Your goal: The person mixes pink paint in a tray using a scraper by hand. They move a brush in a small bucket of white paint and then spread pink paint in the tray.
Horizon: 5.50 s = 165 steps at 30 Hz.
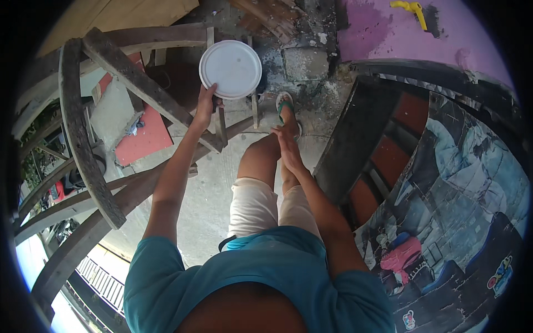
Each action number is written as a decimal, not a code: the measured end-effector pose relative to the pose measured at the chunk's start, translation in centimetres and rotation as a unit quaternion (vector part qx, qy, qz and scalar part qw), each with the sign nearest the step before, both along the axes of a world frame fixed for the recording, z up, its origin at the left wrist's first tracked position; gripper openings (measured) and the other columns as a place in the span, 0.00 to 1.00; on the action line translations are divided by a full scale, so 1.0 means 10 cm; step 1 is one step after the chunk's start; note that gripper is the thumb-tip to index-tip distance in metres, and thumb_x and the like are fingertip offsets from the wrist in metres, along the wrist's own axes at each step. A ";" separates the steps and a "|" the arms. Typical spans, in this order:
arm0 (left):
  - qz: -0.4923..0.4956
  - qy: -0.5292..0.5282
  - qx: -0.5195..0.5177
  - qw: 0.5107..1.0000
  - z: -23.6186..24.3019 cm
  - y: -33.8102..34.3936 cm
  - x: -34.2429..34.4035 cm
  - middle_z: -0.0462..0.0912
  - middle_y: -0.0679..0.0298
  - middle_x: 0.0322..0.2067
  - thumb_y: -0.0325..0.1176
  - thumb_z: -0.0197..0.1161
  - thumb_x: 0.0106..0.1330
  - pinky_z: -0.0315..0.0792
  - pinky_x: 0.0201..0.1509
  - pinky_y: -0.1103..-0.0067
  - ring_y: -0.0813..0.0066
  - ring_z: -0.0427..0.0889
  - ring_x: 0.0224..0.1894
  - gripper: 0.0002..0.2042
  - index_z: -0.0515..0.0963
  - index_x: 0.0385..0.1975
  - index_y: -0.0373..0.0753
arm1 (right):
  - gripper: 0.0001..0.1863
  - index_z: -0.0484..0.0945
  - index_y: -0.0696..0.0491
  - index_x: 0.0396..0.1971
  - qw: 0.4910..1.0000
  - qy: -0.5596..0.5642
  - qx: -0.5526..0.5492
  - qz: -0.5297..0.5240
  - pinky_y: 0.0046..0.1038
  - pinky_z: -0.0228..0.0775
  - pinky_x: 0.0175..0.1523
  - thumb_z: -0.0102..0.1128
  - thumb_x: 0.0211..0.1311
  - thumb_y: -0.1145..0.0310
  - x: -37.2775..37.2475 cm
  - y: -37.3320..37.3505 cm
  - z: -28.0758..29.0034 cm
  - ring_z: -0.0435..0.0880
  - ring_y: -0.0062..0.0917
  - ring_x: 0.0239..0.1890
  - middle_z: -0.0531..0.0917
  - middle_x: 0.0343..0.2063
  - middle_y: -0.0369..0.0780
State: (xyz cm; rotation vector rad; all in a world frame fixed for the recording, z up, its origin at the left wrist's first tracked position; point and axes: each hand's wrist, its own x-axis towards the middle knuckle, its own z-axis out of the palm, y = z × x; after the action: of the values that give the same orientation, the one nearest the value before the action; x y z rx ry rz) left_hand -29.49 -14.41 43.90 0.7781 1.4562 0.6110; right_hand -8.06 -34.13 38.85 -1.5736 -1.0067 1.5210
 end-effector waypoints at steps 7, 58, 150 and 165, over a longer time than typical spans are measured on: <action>0.025 -0.029 0.008 0.999 -0.03 0.06 0.04 0.69 0.69 0.24 0.39 0.48 0.67 0.72 0.27 0.82 0.83 0.69 0.22 0.11 0.65 0.43 0.40 | 0.15 0.76 0.50 0.46 0.863 -0.466 0.059 0.186 0.37 0.56 0.62 0.42 0.67 0.64 0.90 -0.25 -0.94 0.67 0.36 0.58 0.72 0.52 0.43; -0.018 -0.098 -0.081 0.992 -0.14 -0.07 -0.19 0.72 0.68 0.24 0.39 0.51 0.67 0.69 0.26 0.79 0.79 0.69 0.22 0.09 0.65 0.41 0.44 | 0.18 0.79 0.62 0.37 0.973 0.173 -0.150 -0.011 0.25 0.75 0.35 0.50 0.65 0.61 0.73 -0.28 1.27 0.82 0.22 0.29 0.82 0.26 0.43; -0.728 -0.113 -0.019 0.676 1.43 -9.21 9.22 0.67 0.67 0.16 0.43 0.52 0.68 0.77 0.19 0.77 0.83 0.66 0.12 0.14 0.62 0.33 0.37 | 0.13 0.74 0.59 0.31 0.564 -0.228 -0.328 -0.722 0.27 0.74 0.35 0.46 0.59 0.64 4.96 -10.23 1.15 0.81 0.25 0.24 0.82 0.24 0.43; -0.764 -0.141 0.201 0.597 1.59 -7.56 13.52 0.73 0.57 0.24 0.42 0.52 0.67 0.74 0.25 0.71 0.65 0.76 0.21 0.14 0.65 0.37 0.36 | 0.29 0.79 0.64 0.35 0.613 0.144 -0.489 -0.604 0.37 0.70 0.47 0.43 0.58 0.49 7.89 -8.18 1.48 0.80 0.42 0.42 0.81 0.37 0.54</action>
State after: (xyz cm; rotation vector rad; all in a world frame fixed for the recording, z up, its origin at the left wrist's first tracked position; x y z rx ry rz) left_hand 105.73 -90.04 59.83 1.8052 -0.0545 -0.3475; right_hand 70.86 -115.95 53.61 -1.8262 1.2243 1.1068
